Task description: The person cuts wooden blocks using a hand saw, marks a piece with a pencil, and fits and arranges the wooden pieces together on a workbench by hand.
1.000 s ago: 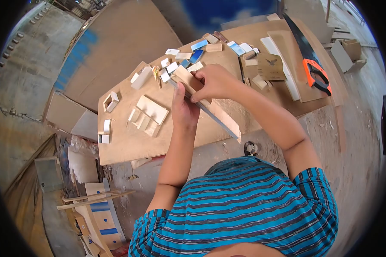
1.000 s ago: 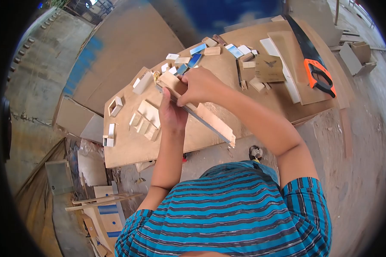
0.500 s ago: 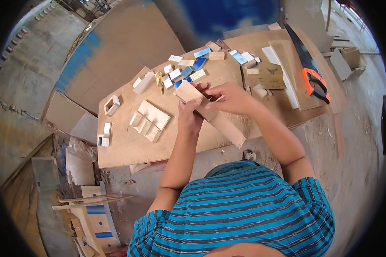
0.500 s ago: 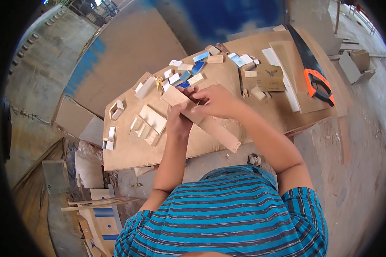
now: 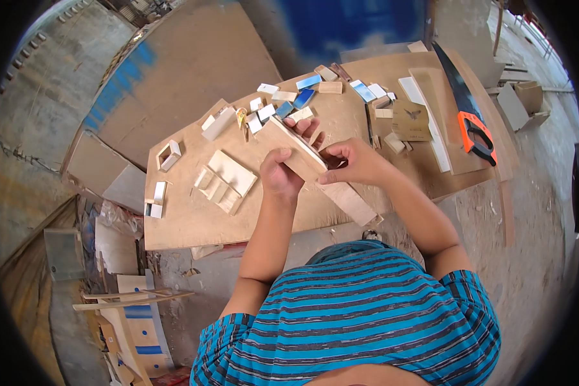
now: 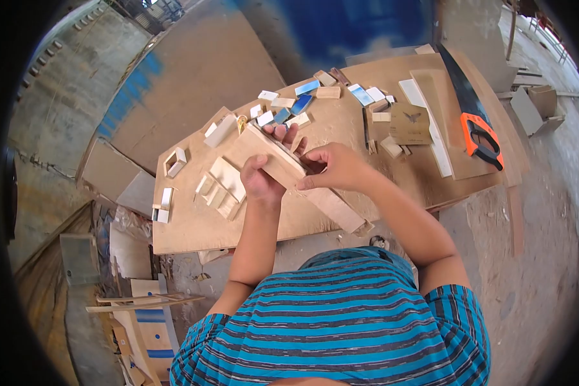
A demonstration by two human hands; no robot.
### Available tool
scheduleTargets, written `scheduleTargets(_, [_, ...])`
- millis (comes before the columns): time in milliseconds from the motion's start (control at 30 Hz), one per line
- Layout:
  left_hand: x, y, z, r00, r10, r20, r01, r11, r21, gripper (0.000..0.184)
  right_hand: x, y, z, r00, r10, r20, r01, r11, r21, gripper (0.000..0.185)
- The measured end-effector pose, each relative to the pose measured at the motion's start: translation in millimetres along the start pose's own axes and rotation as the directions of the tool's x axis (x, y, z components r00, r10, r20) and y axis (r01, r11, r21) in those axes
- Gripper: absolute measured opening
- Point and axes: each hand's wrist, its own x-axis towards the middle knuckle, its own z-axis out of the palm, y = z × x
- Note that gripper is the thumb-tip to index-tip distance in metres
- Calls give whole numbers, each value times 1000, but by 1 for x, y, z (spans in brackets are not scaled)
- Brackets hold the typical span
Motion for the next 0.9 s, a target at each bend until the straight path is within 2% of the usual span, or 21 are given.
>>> scheduleTargets(67, [-2,3,2,999,6,42,-8,999,53,50,-5,-3,5,999,-25,-48,21,997,-73,42])
scheduleTargets(167, [-10,9,11,994,0,106,-17,987,161,55,-14,-12,11,992,-91,-82,89,996,-27,43])
scheduleTargets(200, [-13,10,14,993,-19,118,-3,983,185,57,-16,-11,11,992,-105,-75,105,994,-12,44])
scheduleTargets(267, [-16,11,18,988,-28,153,-10,971,240,61,-20,-10,7,993,-117,-32,113,988,-105,42])
scheduleTargets(300, [-16,12,19,986,-17,166,-21,974,227,59,-21,-10,7,993,-120,-12,117,982,-150,41])
scheduleTargets(367, [-16,15,20,982,1,188,-39,979,201,57,-25,-9,8,997,-68,-28,64,990,-126,36])
scheduleTargets(467, [-14,19,22,994,77,83,-88,985,149,59,-27,-2,9,1000,-2,-24,0,995,-97,28])
scheduleTargets(600, [-12,26,10,992,122,20,-123,987,102,55,-28,11,1,998,56,-7,-56,994,-90,22])
scheduleTargets(700, [-15,30,9,993,119,11,-119,968,221,55,-24,26,-13,995,43,-91,-57,986,-154,19])
scheduleTargets(800, [-19,33,17,996,63,59,-81,912,403,55,-22,5,-20,960,-16,-279,-23,991,-135,15])
scheduleTargets(900, [-23,31,23,995,-23,99,-31,855,517,54,-25,-35,-16,914,-191,-357,185,981,-51,13])
